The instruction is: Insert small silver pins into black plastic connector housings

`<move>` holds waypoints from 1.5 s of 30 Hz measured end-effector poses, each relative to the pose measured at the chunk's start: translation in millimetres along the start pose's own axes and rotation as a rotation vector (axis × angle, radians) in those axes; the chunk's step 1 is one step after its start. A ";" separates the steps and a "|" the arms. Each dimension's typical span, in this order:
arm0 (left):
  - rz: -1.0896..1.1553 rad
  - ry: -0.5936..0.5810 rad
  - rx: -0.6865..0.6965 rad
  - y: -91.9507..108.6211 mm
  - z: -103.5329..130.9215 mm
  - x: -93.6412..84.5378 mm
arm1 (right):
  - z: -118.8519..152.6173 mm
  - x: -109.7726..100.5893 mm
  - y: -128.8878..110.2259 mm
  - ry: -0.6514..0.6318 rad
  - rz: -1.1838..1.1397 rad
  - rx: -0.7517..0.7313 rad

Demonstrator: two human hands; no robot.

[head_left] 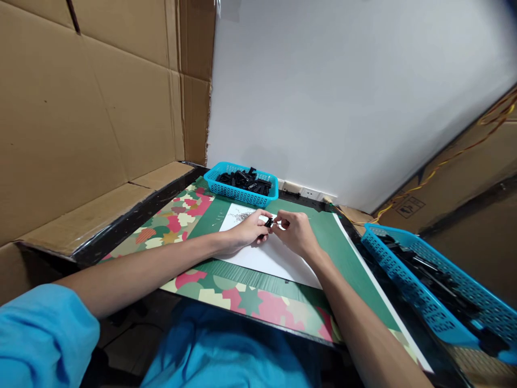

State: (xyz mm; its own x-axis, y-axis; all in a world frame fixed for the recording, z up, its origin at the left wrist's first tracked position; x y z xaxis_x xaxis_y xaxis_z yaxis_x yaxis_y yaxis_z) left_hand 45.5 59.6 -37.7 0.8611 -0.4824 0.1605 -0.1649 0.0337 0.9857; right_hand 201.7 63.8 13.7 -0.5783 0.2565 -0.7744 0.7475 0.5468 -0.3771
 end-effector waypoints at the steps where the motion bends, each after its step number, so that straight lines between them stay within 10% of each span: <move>1: 0.002 -0.003 0.003 0.0 -0.2 0.2 | -0.1 0.0 -0.8 0.000 0.001 0.002; 45: -0.055 0.019 -0.023 -8.0 -5.5 -0.8 | -0.8 5.2 -1.4 -0.028 -0.002 -0.006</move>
State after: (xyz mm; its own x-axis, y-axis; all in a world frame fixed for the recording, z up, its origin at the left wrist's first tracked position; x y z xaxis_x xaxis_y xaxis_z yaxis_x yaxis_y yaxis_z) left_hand 48.8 64.5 -45.5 0.8778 -0.4670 0.1066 -0.1058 0.0279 0.9940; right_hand 197.3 64.9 10.6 -0.5700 0.2330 -0.7880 0.7445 0.5521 -0.3753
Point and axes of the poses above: each hand's wrist, its own z-axis away from the middle knuckle, its own x-axis out of the palm, y = z × x, the point moved 5 cm from there along -z, towards the middle knuckle, and after that the axes turned 3 degrees about x, right-handed, at the moved point
